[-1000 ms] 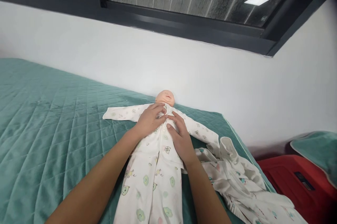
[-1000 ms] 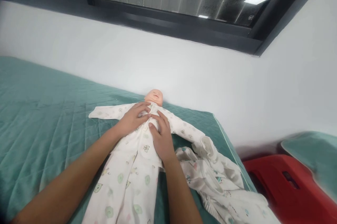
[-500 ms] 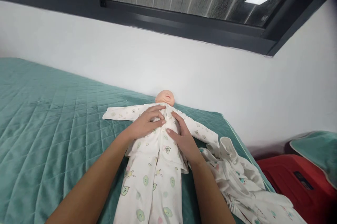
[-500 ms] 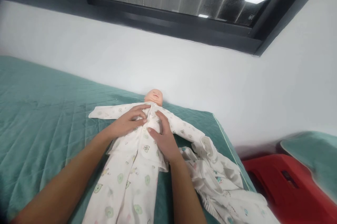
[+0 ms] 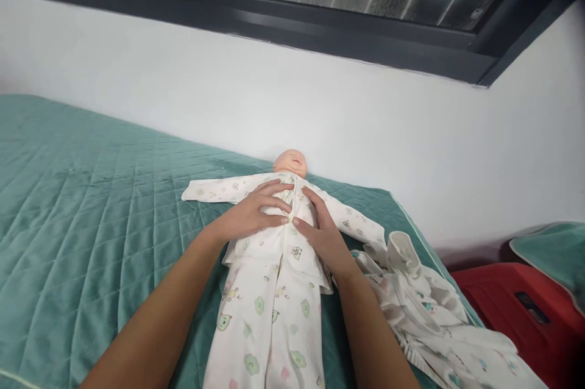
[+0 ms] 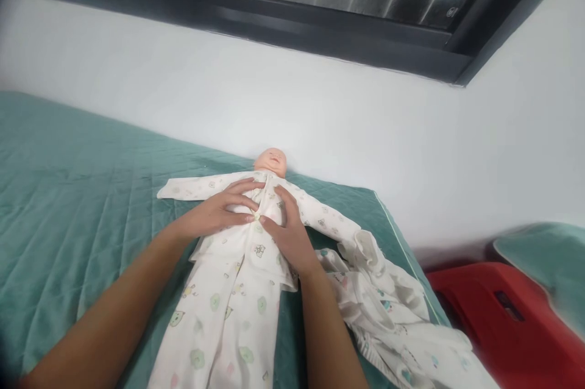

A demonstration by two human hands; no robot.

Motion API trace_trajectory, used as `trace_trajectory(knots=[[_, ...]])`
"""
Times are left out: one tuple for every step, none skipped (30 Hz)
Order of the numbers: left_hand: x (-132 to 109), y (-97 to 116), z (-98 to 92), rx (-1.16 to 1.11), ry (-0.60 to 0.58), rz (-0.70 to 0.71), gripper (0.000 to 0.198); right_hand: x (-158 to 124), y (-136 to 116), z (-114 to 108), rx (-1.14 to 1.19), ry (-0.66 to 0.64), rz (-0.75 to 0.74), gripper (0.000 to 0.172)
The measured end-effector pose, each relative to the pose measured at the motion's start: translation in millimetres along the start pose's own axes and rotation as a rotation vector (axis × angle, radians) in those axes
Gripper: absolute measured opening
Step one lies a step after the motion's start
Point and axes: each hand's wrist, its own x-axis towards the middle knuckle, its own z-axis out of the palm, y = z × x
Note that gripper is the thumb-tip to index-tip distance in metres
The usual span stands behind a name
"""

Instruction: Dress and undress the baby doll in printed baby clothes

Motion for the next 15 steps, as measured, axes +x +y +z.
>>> trace_trajectory(knots=[[0.1,0.3,-0.1,0.002,0.001,-0.002,0.020,0.0,0.4,-0.4,0.003,-0.005,-0.002,0.064],[0.1,0.5,-0.2,0.006,0.001,-0.002,0.020,-0.1,0.8,-0.7,0.007,-0.010,-0.006,0.065],[0.1,0.6,-0.3,0.011,-0.001,0.000,0.021,-0.1,1.3,-1.0,0.012,-0.014,-0.011,0.065],[0.0,0.7,-0.3,0.015,-0.004,0.003,0.021,-0.1,1.8,-1.1,0.017,-0.017,-0.016,0.066],[-0.2,0.8,-0.2,0.019,-0.008,0.007,0.021,0.0,2.2,-1.1,0.020,-0.017,-0.020,0.066],[-0.3,0.8,-0.2,0.021,-0.012,0.011,0.022,0.0,2.6,-1.0,0.020,-0.017,-0.024,0.066],[-0.5,0.8,-0.2,0.022,-0.015,0.014,0.022,0.0,2.9,-0.7,0.014,-0.014,-0.027,0.066],[-0.7,0.7,-0.2,0.022,-0.018,0.016,0.022,0.1,3.0,-0.2,0.005,-0.009,-0.031,0.065],[-0.8,0.6,-0.3,0.021,-0.020,0.018,0.022,0.1,3.0,0.3,-0.008,-0.004,-0.035,0.065],[-0.8,0.3,-0.4,0.020,-0.023,0.019,0.023,0.2,2.7,0.9,-0.021,0.002,-0.038,0.065],[-0.6,-0.1,-0.5,0.018,-0.024,0.019,0.023,0.3,2.3,1.6,-0.034,0.010,-0.040,0.064],[-0.4,-0.6,-0.6,0.015,-0.025,0.019,0.024,0.3,1.8,2.2,-0.047,0.018,-0.042,0.063],[0.0,-1.1,-0.7,0.011,-0.029,0.020,0.024,0.4,1.3,2.8,-0.062,0.028,-0.045,0.062],[0.4,-1.6,-0.8,0.007,-0.033,0.021,0.025,0.5,0.9,3.4,-0.077,0.038,-0.048,0.061],[0.8,-2.0,-1.0,0.003,-0.036,0.022,0.025,0.5,0.6,3.9,-0.092,0.047,-0.053,0.061]])
